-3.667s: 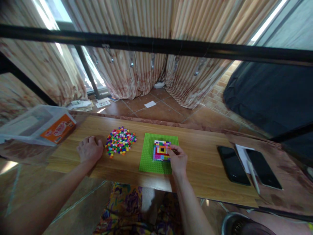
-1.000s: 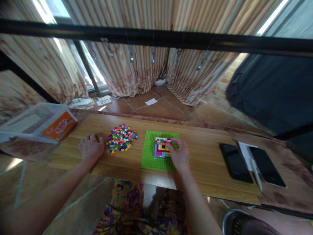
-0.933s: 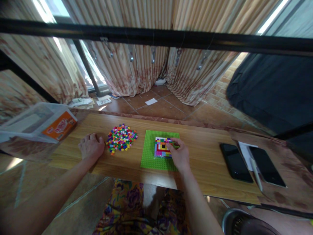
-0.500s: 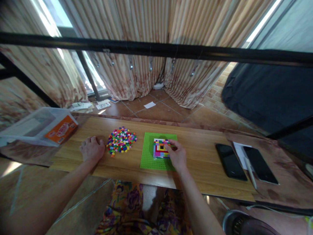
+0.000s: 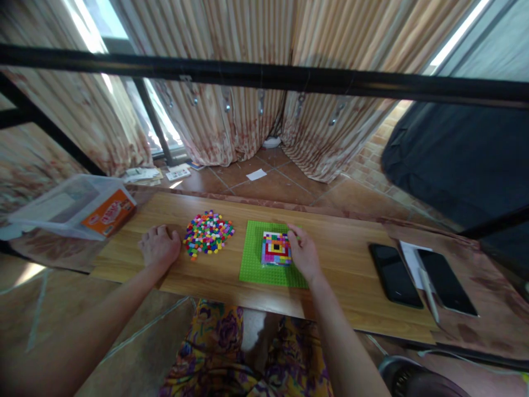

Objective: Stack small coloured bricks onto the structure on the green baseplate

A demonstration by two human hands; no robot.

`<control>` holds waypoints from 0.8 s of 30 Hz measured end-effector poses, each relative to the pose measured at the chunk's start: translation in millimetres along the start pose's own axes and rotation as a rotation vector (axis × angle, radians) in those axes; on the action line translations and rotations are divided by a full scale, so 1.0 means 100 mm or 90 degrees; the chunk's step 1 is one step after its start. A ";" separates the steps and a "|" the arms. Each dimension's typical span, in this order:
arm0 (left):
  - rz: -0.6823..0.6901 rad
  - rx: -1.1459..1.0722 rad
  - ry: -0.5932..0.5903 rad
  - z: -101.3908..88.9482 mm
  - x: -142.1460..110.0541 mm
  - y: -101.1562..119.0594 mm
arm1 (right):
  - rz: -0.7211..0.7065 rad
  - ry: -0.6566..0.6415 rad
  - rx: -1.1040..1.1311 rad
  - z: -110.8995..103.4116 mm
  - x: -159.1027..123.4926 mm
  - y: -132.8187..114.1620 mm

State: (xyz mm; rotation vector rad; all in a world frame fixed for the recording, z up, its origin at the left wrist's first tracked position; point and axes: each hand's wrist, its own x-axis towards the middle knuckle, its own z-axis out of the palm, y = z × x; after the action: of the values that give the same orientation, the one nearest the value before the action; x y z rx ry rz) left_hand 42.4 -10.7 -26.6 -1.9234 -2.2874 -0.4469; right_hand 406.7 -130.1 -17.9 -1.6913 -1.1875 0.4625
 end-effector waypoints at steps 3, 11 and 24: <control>0.005 -0.011 -0.014 -0.02 -0.01 0.00 | 0.021 -0.037 -0.003 0.06 -0.07 0.00; -0.026 -0.010 -0.021 0.01 -0.04 0.01 | 0.070 -0.020 -0.070 -0.05 -0.25 0.06; -0.021 -0.026 -0.024 0.00 -0.06 0.00 | -0.225 -0.175 -0.114 1.23 -0.49 -0.75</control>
State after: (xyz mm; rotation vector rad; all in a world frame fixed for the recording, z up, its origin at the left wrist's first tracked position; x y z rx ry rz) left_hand 43.9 -16.2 -28.1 -1.9309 -2.3549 -0.4694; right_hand 256.5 -108.3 -17.9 -1.5526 -1.7359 0.3852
